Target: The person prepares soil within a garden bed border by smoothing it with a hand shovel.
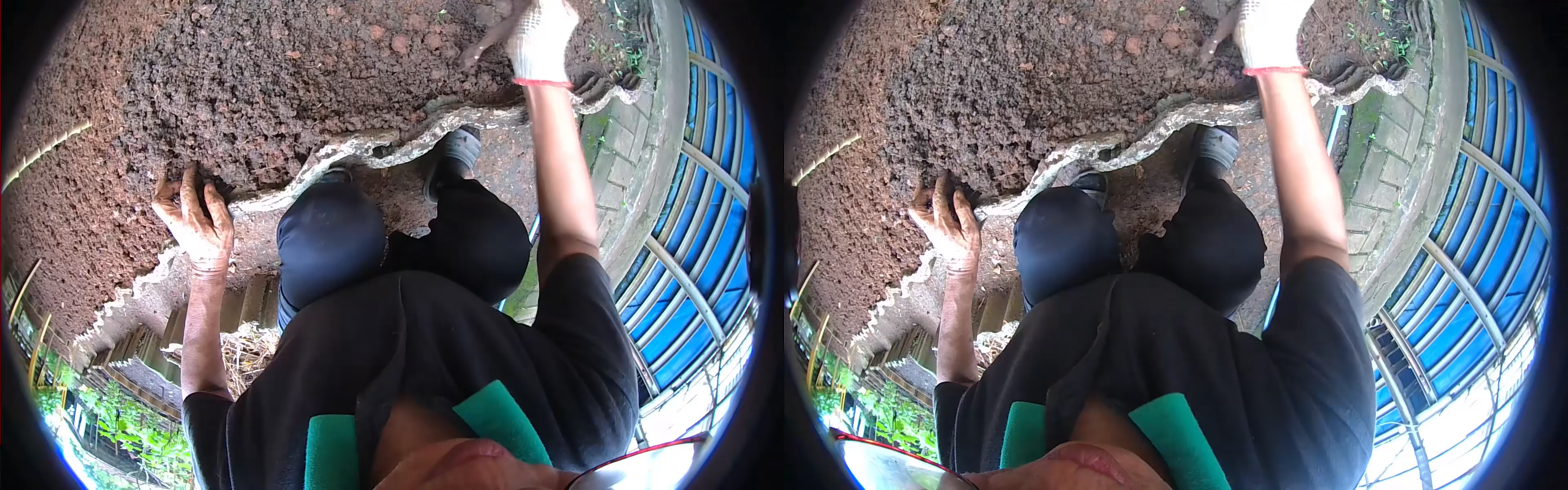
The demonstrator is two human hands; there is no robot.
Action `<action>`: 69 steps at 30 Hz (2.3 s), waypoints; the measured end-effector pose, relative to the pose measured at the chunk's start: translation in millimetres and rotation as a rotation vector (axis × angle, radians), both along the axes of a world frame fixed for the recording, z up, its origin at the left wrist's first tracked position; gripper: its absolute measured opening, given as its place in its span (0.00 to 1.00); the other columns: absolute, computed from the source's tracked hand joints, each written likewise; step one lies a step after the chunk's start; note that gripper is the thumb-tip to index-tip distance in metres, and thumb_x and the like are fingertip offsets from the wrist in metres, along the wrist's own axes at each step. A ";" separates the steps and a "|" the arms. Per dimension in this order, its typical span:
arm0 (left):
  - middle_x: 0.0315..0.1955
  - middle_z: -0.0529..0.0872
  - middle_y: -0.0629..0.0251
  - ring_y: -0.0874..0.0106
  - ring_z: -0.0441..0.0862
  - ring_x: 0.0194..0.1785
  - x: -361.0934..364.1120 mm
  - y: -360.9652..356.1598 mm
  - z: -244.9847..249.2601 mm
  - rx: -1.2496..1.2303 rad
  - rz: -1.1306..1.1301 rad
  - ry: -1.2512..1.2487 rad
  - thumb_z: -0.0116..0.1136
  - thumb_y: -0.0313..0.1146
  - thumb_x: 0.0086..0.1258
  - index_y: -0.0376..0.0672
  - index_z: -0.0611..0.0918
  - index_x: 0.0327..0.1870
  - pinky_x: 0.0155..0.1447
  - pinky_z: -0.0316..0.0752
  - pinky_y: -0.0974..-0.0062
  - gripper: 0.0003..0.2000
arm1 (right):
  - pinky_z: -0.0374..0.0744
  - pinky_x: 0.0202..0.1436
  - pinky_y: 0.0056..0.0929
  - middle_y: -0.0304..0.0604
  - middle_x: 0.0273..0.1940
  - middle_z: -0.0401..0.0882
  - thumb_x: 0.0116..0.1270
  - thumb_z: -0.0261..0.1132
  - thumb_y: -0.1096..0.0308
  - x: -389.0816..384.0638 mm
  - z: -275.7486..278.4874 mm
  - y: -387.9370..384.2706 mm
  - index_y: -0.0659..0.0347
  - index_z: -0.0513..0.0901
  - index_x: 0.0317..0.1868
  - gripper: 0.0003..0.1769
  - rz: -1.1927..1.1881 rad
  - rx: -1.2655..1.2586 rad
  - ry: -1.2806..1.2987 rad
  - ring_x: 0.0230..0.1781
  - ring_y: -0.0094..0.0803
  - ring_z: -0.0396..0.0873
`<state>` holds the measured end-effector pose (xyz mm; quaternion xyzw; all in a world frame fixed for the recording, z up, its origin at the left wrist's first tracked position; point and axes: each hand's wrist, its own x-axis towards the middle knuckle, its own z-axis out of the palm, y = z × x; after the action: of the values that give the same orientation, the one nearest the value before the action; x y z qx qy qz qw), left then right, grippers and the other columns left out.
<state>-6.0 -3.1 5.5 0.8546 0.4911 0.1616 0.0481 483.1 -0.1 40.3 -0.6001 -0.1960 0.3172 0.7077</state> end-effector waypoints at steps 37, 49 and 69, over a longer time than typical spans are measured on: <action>0.46 0.72 0.48 0.48 0.72 0.61 7.1 0.8 1.8 -0.016 0.068 -0.082 0.61 0.31 0.68 0.35 0.82 0.60 0.65 0.69 0.52 0.20 | 0.82 0.36 0.34 0.40 0.35 0.81 0.73 0.60 0.60 -69.5 103.1 57.9 0.59 0.82 0.46 0.12 -0.250 0.802 -0.288 0.32 0.33 0.81; 0.60 0.72 0.45 0.57 0.72 0.56 1.5 0.4 2.0 0.000 0.035 -0.112 0.60 0.30 0.69 0.40 0.82 0.63 0.65 0.68 0.59 0.21 | 0.80 0.46 0.27 0.39 0.36 0.87 0.74 0.65 0.61 -74.1 -23.0 116.6 0.65 0.88 0.41 0.14 0.267 -0.012 -0.342 0.38 0.29 0.84; 0.51 0.71 0.52 0.57 0.70 0.60 -1.0 0.2 -2.8 0.040 0.072 -0.065 0.59 0.35 0.73 0.44 0.83 0.64 0.67 0.67 0.58 0.19 | 0.75 0.32 0.24 0.32 0.24 0.78 0.62 0.74 0.68 -94.8 -35.5 82.8 0.64 0.84 0.32 0.09 -0.018 0.145 -0.667 0.29 0.17 0.74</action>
<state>-7.0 -2.9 2.7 0.8316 0.5162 0.2010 0.0410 388.3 82.7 4.8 -0.6207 -0.4333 0.0827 0.6482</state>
